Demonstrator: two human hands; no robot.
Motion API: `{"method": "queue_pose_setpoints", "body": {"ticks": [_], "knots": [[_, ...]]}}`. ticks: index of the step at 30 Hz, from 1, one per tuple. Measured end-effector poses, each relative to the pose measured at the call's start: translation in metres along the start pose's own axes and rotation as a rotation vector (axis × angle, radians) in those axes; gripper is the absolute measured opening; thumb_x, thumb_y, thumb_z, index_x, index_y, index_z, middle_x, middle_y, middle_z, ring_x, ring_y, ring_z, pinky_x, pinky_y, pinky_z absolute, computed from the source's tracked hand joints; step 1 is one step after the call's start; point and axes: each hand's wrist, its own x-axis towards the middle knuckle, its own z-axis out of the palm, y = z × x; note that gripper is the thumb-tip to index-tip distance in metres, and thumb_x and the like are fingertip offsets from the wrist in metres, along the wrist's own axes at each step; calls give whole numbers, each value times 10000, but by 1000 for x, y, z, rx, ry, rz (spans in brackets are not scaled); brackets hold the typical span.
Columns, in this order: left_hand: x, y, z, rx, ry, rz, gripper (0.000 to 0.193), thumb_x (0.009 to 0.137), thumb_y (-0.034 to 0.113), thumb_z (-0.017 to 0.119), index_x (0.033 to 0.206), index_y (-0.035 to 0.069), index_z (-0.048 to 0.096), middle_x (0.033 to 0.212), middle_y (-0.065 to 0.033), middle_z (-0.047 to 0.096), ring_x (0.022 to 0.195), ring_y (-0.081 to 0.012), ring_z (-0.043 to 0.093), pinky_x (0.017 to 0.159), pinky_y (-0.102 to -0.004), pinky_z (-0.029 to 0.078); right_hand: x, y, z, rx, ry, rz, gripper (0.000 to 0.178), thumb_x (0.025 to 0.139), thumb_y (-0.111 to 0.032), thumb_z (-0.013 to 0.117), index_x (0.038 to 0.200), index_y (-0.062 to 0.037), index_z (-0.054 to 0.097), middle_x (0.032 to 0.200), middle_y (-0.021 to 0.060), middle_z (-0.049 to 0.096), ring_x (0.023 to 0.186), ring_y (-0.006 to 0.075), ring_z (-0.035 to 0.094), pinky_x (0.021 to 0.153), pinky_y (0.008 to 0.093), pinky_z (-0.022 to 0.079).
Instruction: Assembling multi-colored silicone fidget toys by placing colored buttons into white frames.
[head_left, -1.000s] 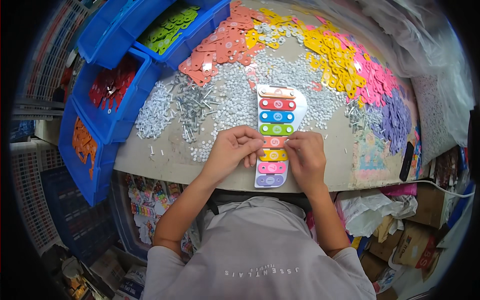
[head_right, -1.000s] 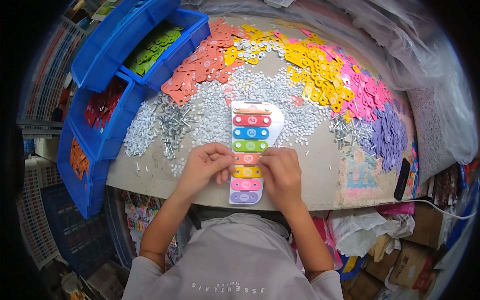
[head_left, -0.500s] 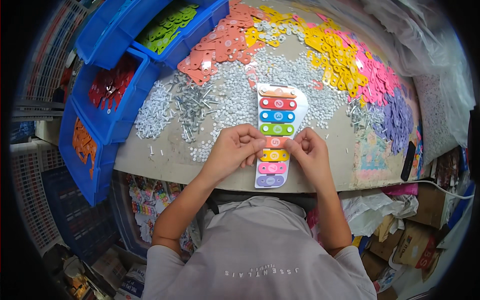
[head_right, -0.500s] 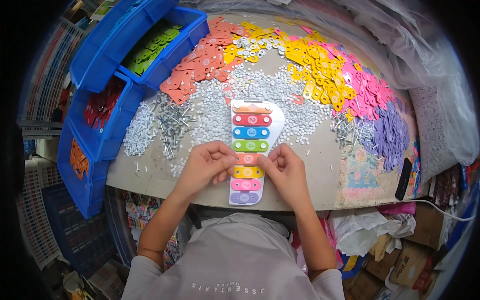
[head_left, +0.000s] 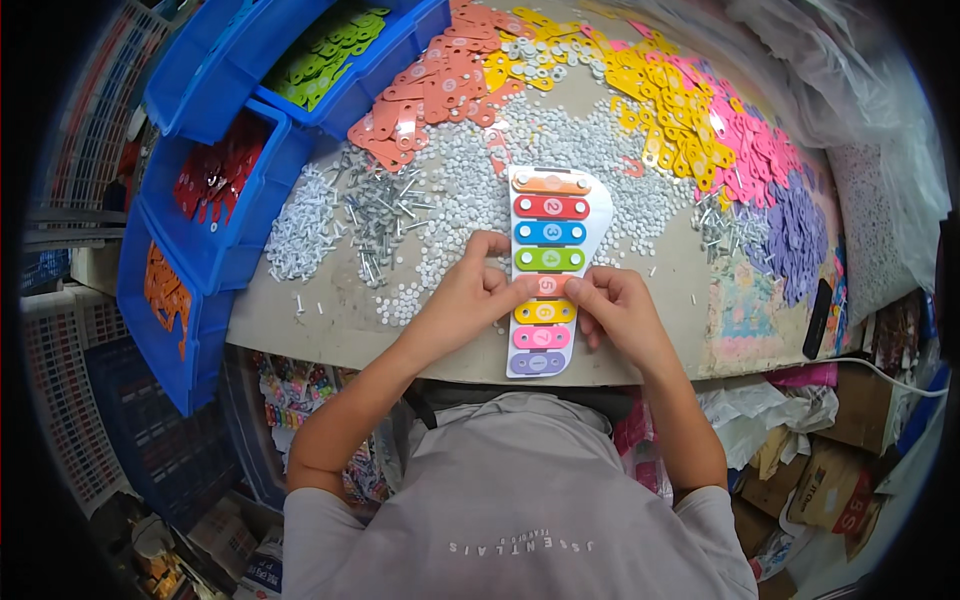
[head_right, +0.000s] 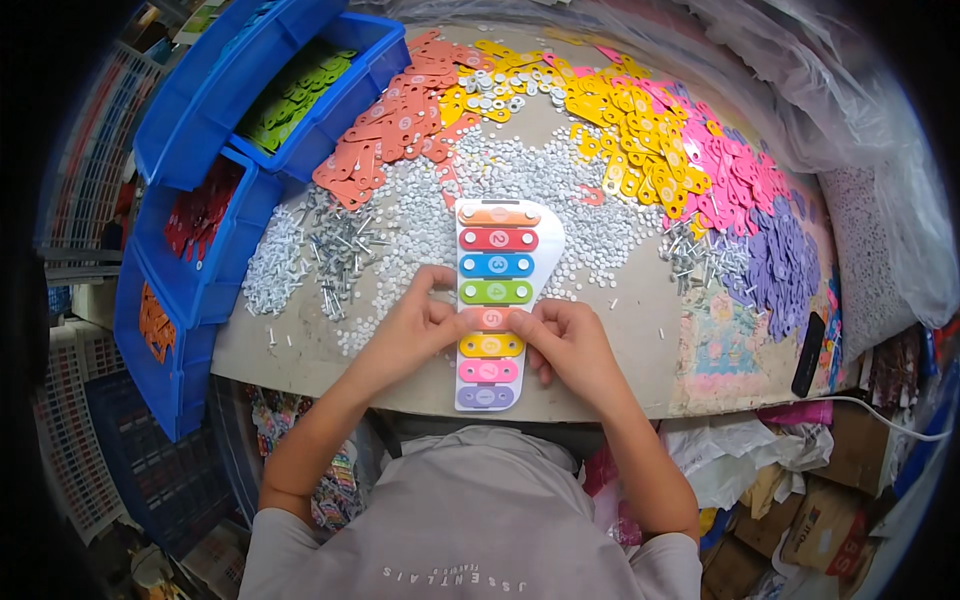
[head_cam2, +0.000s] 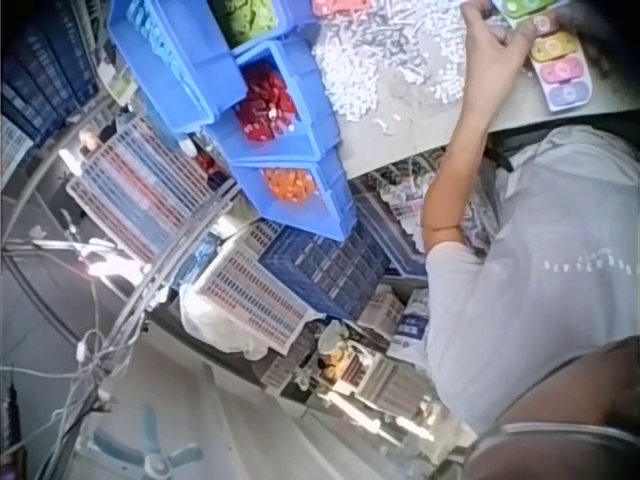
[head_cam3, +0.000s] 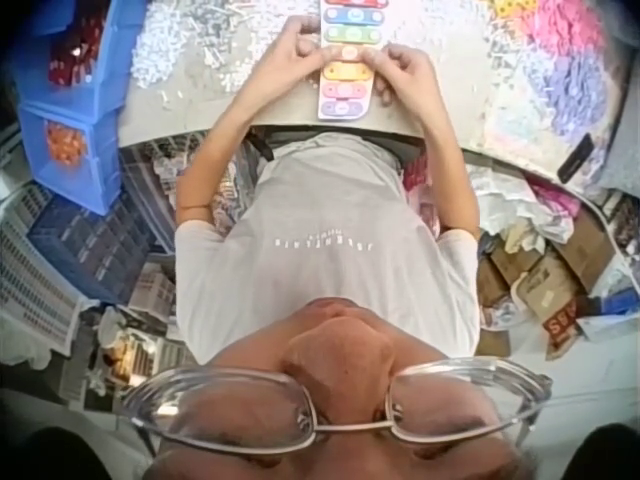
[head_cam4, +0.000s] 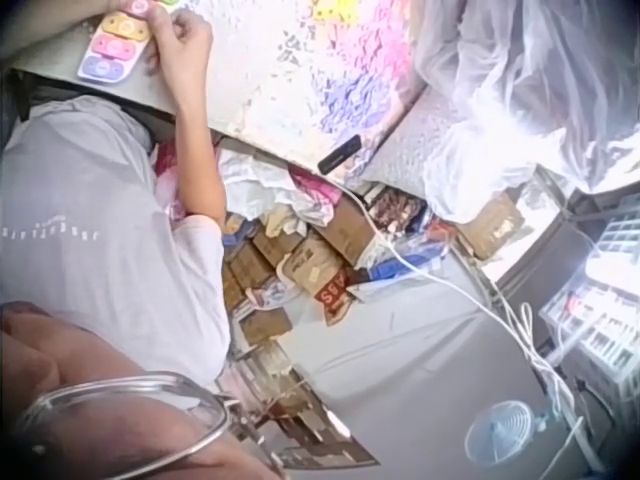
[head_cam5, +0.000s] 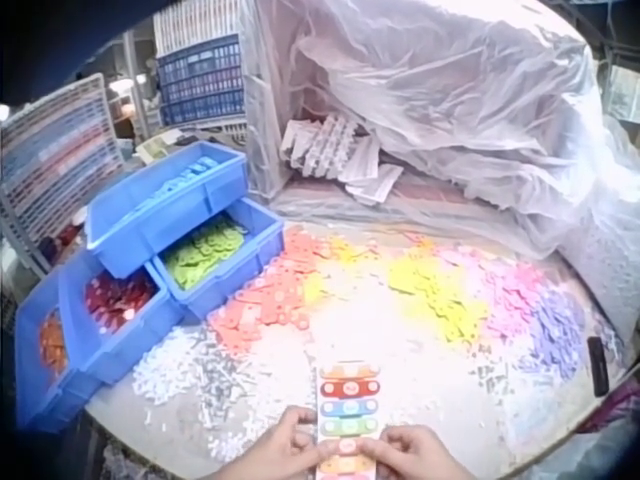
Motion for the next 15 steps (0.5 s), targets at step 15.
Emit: {"method": "queue_pose_setpoints", "body": {"ticks": [15], "knots": [[12,21,-10,2,-166,-73,665,912,267,776,1299,-58,343,824,-145,711,767,-118,675,646,-256,511,5,9,3,16,-41,19,312,1040,-296,595,991,11,629,630,-2,566,498,63,519,460,228,430]]}}
